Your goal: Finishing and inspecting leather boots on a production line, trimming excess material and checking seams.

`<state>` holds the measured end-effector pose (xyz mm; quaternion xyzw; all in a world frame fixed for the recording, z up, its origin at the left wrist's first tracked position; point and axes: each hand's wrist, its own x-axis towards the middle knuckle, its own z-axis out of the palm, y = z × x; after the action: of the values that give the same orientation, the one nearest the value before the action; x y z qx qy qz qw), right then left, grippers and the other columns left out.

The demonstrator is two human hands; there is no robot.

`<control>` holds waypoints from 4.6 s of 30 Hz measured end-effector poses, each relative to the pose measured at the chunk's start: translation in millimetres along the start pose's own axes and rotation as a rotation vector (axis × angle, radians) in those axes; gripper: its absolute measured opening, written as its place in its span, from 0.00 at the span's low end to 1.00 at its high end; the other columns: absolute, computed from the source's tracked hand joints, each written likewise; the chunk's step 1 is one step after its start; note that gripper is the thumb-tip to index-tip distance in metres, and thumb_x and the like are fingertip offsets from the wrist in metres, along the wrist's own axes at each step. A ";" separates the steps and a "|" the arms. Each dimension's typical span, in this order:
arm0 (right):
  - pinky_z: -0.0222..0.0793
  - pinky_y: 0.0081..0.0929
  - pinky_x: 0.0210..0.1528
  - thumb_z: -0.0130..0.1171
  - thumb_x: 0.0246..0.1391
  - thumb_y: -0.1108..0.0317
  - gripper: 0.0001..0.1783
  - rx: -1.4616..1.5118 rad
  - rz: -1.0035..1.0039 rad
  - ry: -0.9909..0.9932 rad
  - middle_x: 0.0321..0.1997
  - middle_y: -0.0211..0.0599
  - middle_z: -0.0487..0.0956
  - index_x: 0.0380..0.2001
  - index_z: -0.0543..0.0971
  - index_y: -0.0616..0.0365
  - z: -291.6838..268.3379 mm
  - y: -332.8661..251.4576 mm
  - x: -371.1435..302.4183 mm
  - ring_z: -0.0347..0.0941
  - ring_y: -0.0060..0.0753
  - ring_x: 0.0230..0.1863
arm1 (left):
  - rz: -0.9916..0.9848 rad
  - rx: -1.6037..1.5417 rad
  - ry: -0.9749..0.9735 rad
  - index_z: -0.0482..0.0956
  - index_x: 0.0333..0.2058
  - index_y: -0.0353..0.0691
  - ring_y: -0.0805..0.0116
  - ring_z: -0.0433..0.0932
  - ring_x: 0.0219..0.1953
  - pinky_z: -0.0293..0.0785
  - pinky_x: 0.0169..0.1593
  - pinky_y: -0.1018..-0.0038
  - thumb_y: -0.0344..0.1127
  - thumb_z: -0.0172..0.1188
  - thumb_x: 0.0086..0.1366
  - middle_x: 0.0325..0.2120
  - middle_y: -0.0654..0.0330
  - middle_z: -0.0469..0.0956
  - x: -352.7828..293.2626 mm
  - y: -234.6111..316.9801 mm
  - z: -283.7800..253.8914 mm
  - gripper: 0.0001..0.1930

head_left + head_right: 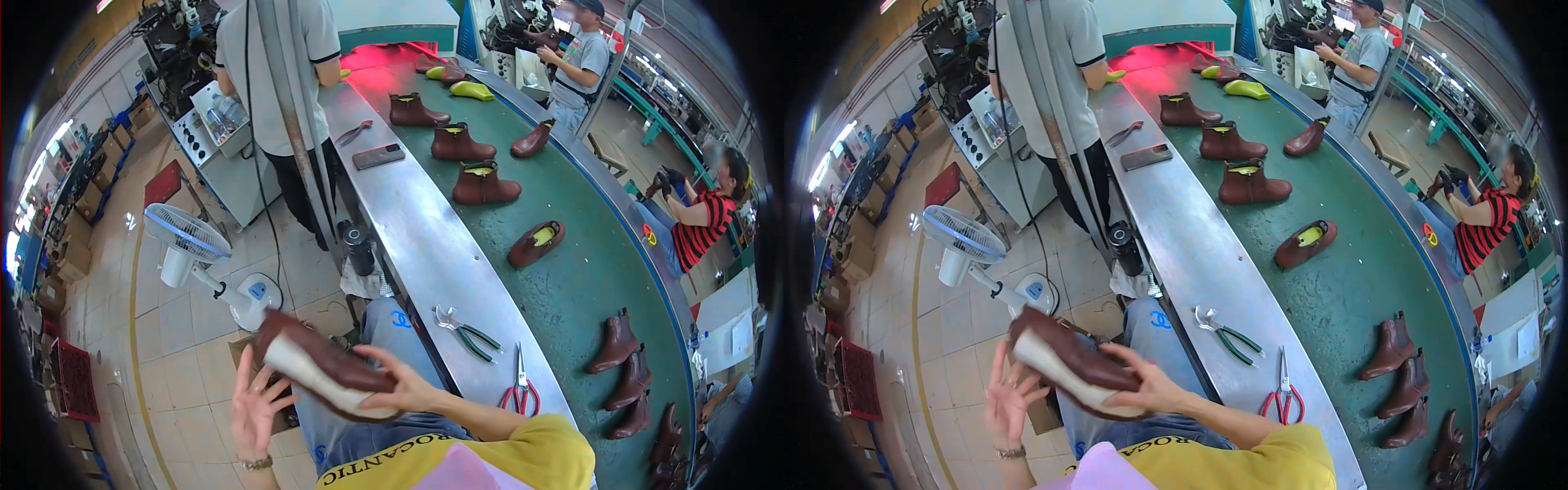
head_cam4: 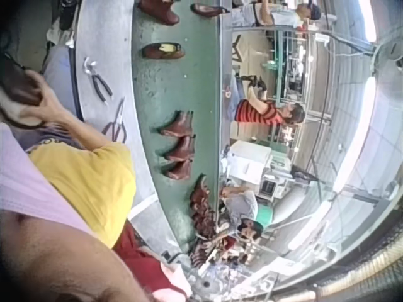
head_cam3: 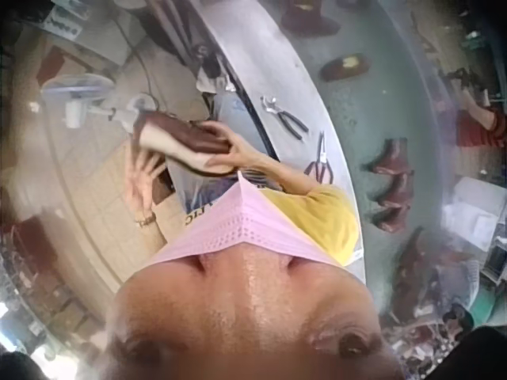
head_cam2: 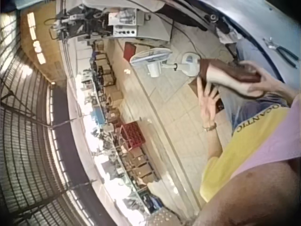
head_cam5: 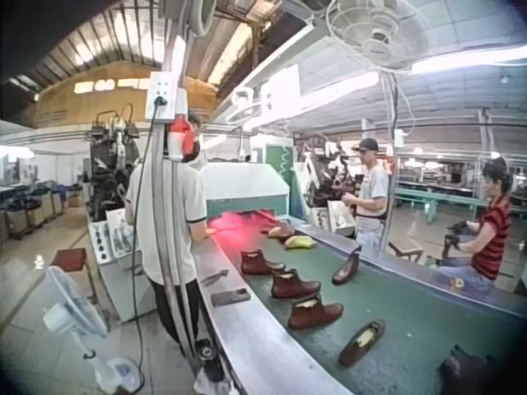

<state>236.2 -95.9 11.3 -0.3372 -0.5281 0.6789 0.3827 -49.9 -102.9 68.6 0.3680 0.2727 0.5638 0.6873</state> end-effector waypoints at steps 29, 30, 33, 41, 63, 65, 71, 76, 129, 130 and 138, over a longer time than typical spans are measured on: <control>0.66 0.38 0.55 0.66 0.50 0.63 0.33 -1.764 0.362 1.657 0.48 0.49 0.77 0.62 0.71 0.43 -277.2 20.0 -204.7 0.71 0.49 0.53 | -0.469 0.405 -0.150 0.60 0.66 0.40 0.52 0.77 0.54 0.77 0.52 0.62 0.40 0.59 0.67 0.59 0.48 0.71 61.7 -60.7 33.6 0.32; 0.66 0.36 0.56 0.67 0.49 0.65 0.34 -1.832 0.214 1.573 0.49 0.47 0.76 0.62 0.72 0.43 -270.6 2.1 -181.5 0.70 0.47 0.53 | -0.472 0.421 -0.159 0.60 0.66 0.40 0.53 0.77 0.54 0.77 0.52 0.63 0.39 0.59 0.67 0.59 0.48 0.70 61.7 -59.5 33.1 0.31; 0.69 0.38 0.49 0.68 0.49 0.62 0.29 -1.149 0.087 1.492 0.45 0.41 0.77 0.56 0.77 0.46 -268.3 -24.1 -98.1 0.74 0.44 0.46 | -0.459 0.428 -0.178 0.61 0.66 0.39 0.54 0.76 0.55 0.76 0.53 0.65 0.35 0.58 0.68 0.59 0.49 0.70 59.0 -55.5 36.6 0.30; 0.70 0.41 0.39 0.70 0.47 0.55 0.18 -1.194 -0.097 1.651 0.27 0.41 0.79 0.34 0.81 0.56 -328.3 8.2 -39.4 0.76 0.46 0.31 | -0.366 0.406 -0.060 0.61 0.65 0.38 0.59 0.76 0.55 0.74 0.53 0.70 0.33 0.58 0.68 0.58 0.50 0.71 4.4 -33.9 5.0 0.29; 0.46 0.13 0.13 0.59 0.60 0.68 0.10 -0.047 -0.414 0.815 0.14 0.18 0.63 0.26 0.77 0.61 -70.2 -174.6 -10.8 0.53 0.10 0.12 | 0.080 0.982 -0.586 0.48 0.70 0.36 0.60 0.56 0.70 0.54 0.69 0.66 0.41 0.74 0.52 0.70 0.54 0.53 70.0 -40.9 61.7 0.54; 0.48 0.15 0.13 0.60 0.59 0.68 0.14 -0.024 -0.321 0.618 0.13 0.20 0.62 0.20 0.74 0.60 -39.4 -160.4 14.4 0.54 0.12 0.12 | 0.044 0.820 -0.645 0.45 0.71 0.38 0.59 0.53 0.71 0.51 0.70 0.67 0.37 0.75 0.47 0.71 0.52 0.51 73.1 -53.9 68.3 0.58; 0.49 0.12 0.17 0.61 0.60 0.62 0.16 -0.035 -0.090 0.395 0.13 0.16 0.64 0.19 0.74 0.54 -21.3 -95.2 78.0 0.55 0.09 0.13 | -0.081 0.479 -0.377 0.43 0.71 0.41 0.65 0.53 0.71 0.50 0.71 0.69 0.31 0.76 0.46 0.71 0.54 0.51 36.2 -106.4 14.8 0.60; 0.52 0.13 0.18 0.62 0.60 0.60 0.15 -0.038 0.015 0.304 0.14 0.17 0.65 0.21 0.78 0.55 -18.3 -56.3 95.0 0.57 0.10 0.14 | -0.143 0.377 -0.269 0.37 0.72 0.45 0.66 0.53 0.71 0.53 0.70 0.67 0.33 0.78 0.44 0.72 0.58 0.47 20.3 -126.0 -4.2 0.65; 0.73 0.34 0.32 0.57 0.54 0.78 0.13 -0.895 -0.222 0.163 0.30 0.50 0.78 0.43 0.82 0.56 -20.6 -7.4 153.3 0.77 0.46 0.29 | 0.238 1.164 0.267 0.80 0.44 0.36 0.55 0.81 0.28 0.75 0.33 0.68 0.25 0.56 0.62 0.29 0.49 0.81 112.7 -84.5 -21.8 0.12; 0.73 0.34 0.33 0.57 0.54 0.78 0.14 -0.907 -0.225 0.156 0.30 0.49 0.78 0.43 0.82 0.56 -21.8 -7.0 154.7 0.77 0.46 0.30 | 0.248 1.186 0.262 0.80 0.44 0.36 0.56 0.81 0.28 0.75 0.33 0.69 0.25 0.56 0.62 0.30 0.49 0.81 114.5 -84.7 -21.1 0.12; 0.73 0.29 0.44 0.58 0.54 0.78 0.19 -0.941 -0.242 0.047 0.35 0.47 0.81 0.49 0.80 0.55 -34.5 -0.3 160.9 0.78 0.42 0.34 | 0.286 1.172 0.264 0.80 0.44 0.36 0.57 0.82 0.31 0.76 0.35 0.69 0.25 0.57 0.61 0.34 0.51 0.83 114.5 -89.4 -27.6 0.12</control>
<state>188.9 60.9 -4.5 -0.4250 -0.8044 0.3092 0.2770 4.4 5.9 -15.6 0.6446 0.5677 0.4476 0.2487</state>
